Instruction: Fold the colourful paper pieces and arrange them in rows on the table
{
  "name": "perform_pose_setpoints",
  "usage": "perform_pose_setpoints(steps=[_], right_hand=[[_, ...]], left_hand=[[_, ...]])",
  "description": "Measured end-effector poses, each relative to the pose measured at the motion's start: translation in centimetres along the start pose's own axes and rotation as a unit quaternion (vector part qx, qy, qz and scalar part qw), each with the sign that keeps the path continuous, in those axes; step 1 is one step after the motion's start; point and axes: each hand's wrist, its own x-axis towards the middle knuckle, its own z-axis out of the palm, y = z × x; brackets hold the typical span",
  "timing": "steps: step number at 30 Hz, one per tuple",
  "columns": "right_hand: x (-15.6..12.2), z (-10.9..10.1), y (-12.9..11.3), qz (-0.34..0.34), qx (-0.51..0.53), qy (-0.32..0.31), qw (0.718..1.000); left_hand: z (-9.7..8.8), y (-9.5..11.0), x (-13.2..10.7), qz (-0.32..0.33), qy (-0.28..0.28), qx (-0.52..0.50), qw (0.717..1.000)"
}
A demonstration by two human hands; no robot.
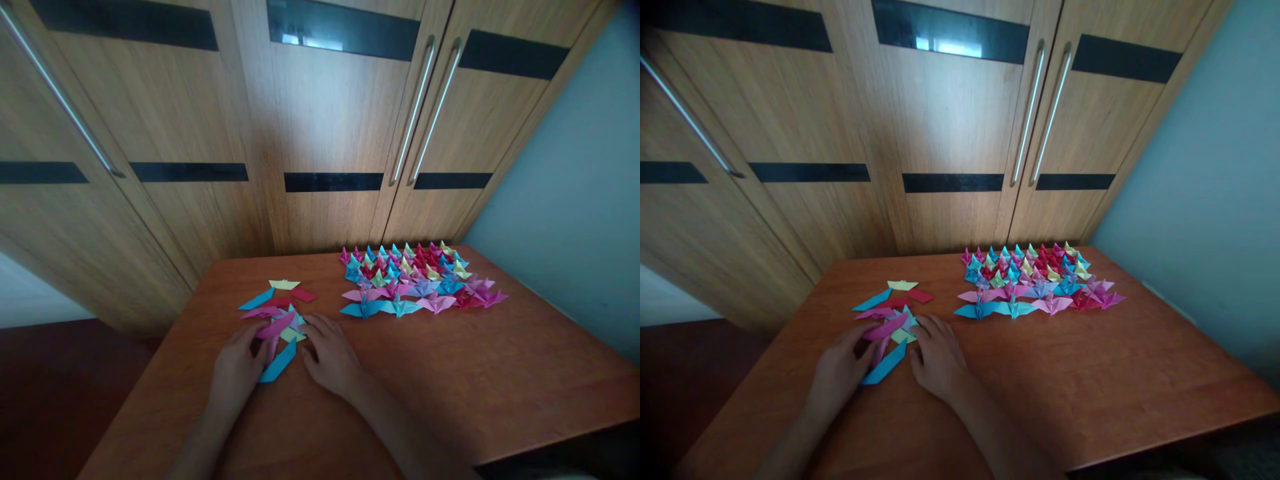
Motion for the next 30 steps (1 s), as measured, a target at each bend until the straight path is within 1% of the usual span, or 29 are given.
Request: perform_pose_setpoints(steps=[3,5,6,7,9,10,11,12,13,16,18,21,22,24,27,28,30], right_hand=[[0.0,0.2,0.3,0.015,0.068,0.048,0.996],[-0.1,0.3,0.4,0.052,0.147,0.089,0.984],[-0.2,0.3,0.3,0.079,0.202,0.101,0.971],[-0.3,0.2,0.1,0.106,0.266,0.107,0.952],[-0.6,-0.1,-0.3,0.146,0.399,0.093,0.9],[-0.8,-0.3,-0.6,0.155,0.453,0.079,0.874],[-0.9,-0.5,-0.9,0.16,0.489,0.07,0.855],[-1.1,-0.8,-1.1,0.163,0.508,0.067,0.843],[-1.3,-1.1,-1.3,0.167,0.512,0.068,0.84],[-1.7,-1.7,-1.4,0.181,0.486,0.092,0.85],[-2.1,-1.9,-1.3,0.19,0.476,0.099,0.853],[-2.6,-2.0,-0.9,0.19,0.482,0.093,0.851],[-2.8,-2.0,-0.9,0.184,0.479,0.09,0.854],[-3.0,-2.1,-0.9,0.168,0.454,0.088,0.871],[-3.1,-2.3,-1.0,0.158,0.389,0.099,0.902],[-3.1,-2.3,-1.1,0.16,0.377,0.103,0.907],[-3.1,-2.4,-1.1,0.169,0.379,0.102,0.904]], left_hand=[[-0.5,0.1,0.1,-0.024,0.024,-0.043,0.998],[-0.7,0.4,0.0,-0.051,0.035,-0.09,0.994],[-0.8,0.7,-0.1,-0.072,0.026,-0.125,0.989],[-0.8,1.2,-0.3,-0.093,0.009,-0.168,0.981],[-0.7,2.5,-0.7,-0.121,-0.031,-0.262,0.957],[-0.6,3.3,-0.9,-0.118,-0.046,-0.302,0.945],[-0.4,4.1,-1.1,-0.106,-0.056,-0.331,0.936],[-0.2,4.9,-1.3,-0.093,-0.071,-0.349,0.93],[0.0,5.7,-1.4,-0.08,-0.092,-0.362,0.924],[0.6,7.4,-1.7,-0.053,-0.14,-0.376,0.915],[0.9,7.8,-1.9,-0.038,-0.153,-0.371,0.915],[1.2,7.9,-2.1,-0.017,-0.169,-0.357,0.918],[1.3,7.9,-2.2,-0.015,-0.173,-0.351,0.92],[1.4,7.7,-2.4,-0.017,-0.178,-0.339,0.924],[1.4,7.4,-2.6,-0.018,-0.177,-0.321,0.93],[1.4,7.4,-2.6,-0.016,-0.176,-0.317,0.932],[1.4,7.4,-2.7,-0.014,-0.175,-0.309,0.935]])
